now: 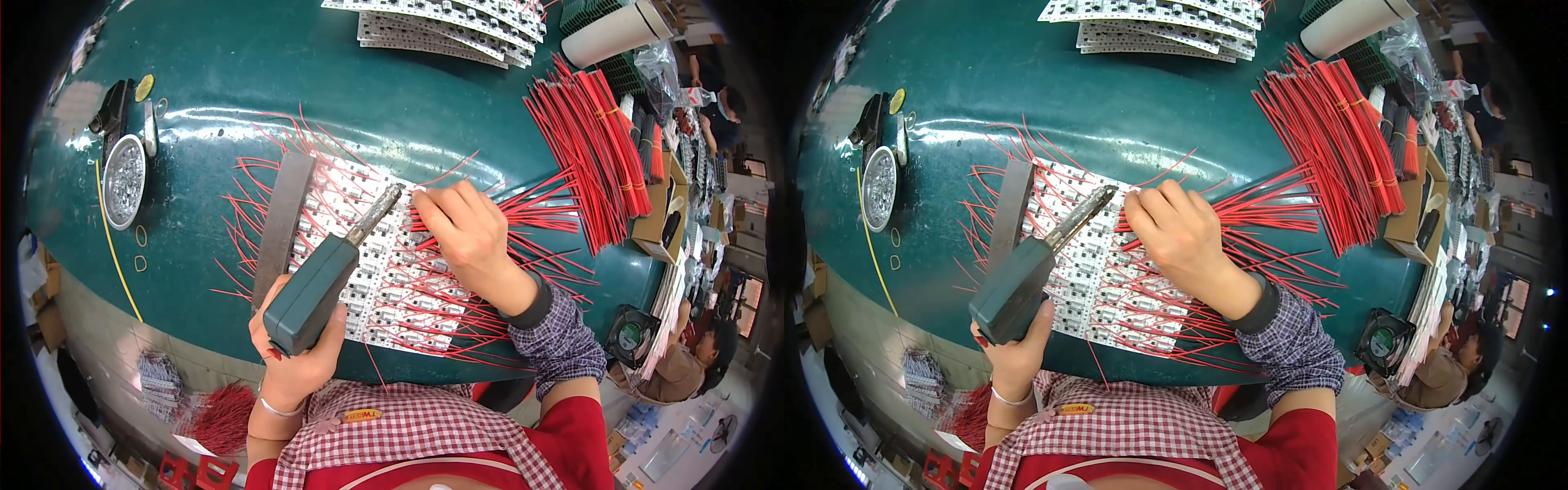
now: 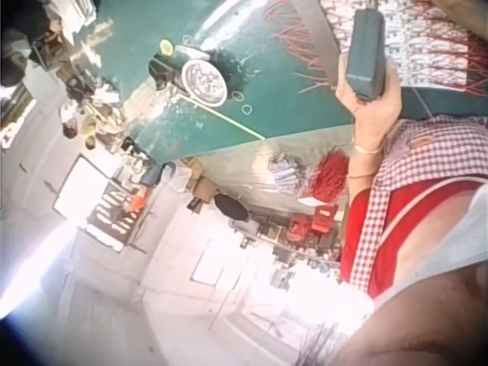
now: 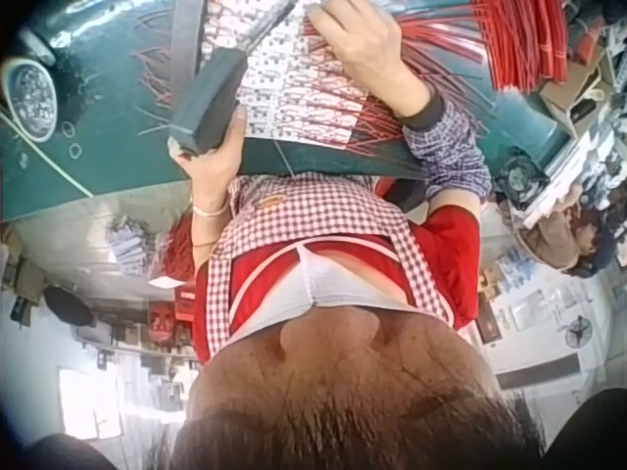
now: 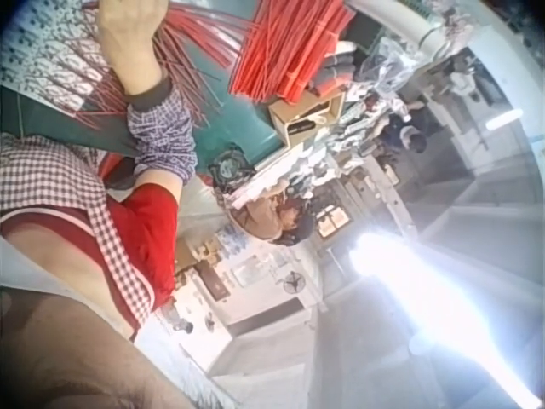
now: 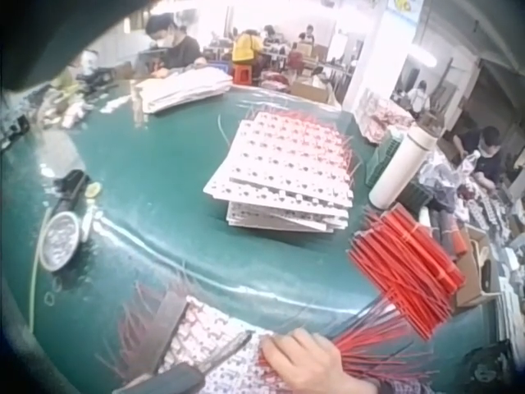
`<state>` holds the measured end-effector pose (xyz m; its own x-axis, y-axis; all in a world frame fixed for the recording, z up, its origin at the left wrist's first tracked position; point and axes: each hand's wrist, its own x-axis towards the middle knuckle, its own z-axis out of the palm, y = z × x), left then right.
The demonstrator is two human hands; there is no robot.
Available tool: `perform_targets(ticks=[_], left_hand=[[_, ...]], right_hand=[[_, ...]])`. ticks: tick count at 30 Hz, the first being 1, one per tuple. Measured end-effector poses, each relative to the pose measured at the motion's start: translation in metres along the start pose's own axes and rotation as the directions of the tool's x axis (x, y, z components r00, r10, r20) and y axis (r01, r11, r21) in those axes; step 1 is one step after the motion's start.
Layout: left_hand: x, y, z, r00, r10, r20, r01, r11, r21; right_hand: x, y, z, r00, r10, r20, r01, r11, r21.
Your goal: The person solders red wires onto LED boards using a soldering iron and solder wire.
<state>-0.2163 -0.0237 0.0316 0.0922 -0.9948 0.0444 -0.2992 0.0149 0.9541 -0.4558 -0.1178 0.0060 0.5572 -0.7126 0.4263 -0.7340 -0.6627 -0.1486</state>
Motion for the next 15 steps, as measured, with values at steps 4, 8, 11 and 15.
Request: perform_targets(ticks=[4, 8, 11, 15], left_hand=[[0.0019, 0.0003, 0.0029, 0.999, 0.035, 0.002, -0.035, 0.999, 0.022], [0.0037, 0.002, 0.0043, 0.998, 0.052, 0.029, -0.054, 0.997, 0.061], [0.0043, 0.0036, 0.0055, 0.996, 0.08, 0.028, -0.082, 0.99, 0.119], [0.0044, 0.0084, 0.0048, 0.999, 0.032, 0.033, -0.035, 0.995, 0.096]], right_hand=[[0.0004, -0.0009, 0.0001, 1.0, 0.005, 0.018, -0.005, 1.0, 0.0], [0.0006, -0.0017, 0.0003, 1.0, 0.008, 0.023, -0.008, 1.0, 0.002], [-0.0001, -0.0018, 0.0006, 1.0, 0.013, 0.029, -0.013, 1.0, 0.004], [0.001, -0.0024, -0.0002, 0.999, 0.011, 0.036, -0.011, 1.0, 0.011]])
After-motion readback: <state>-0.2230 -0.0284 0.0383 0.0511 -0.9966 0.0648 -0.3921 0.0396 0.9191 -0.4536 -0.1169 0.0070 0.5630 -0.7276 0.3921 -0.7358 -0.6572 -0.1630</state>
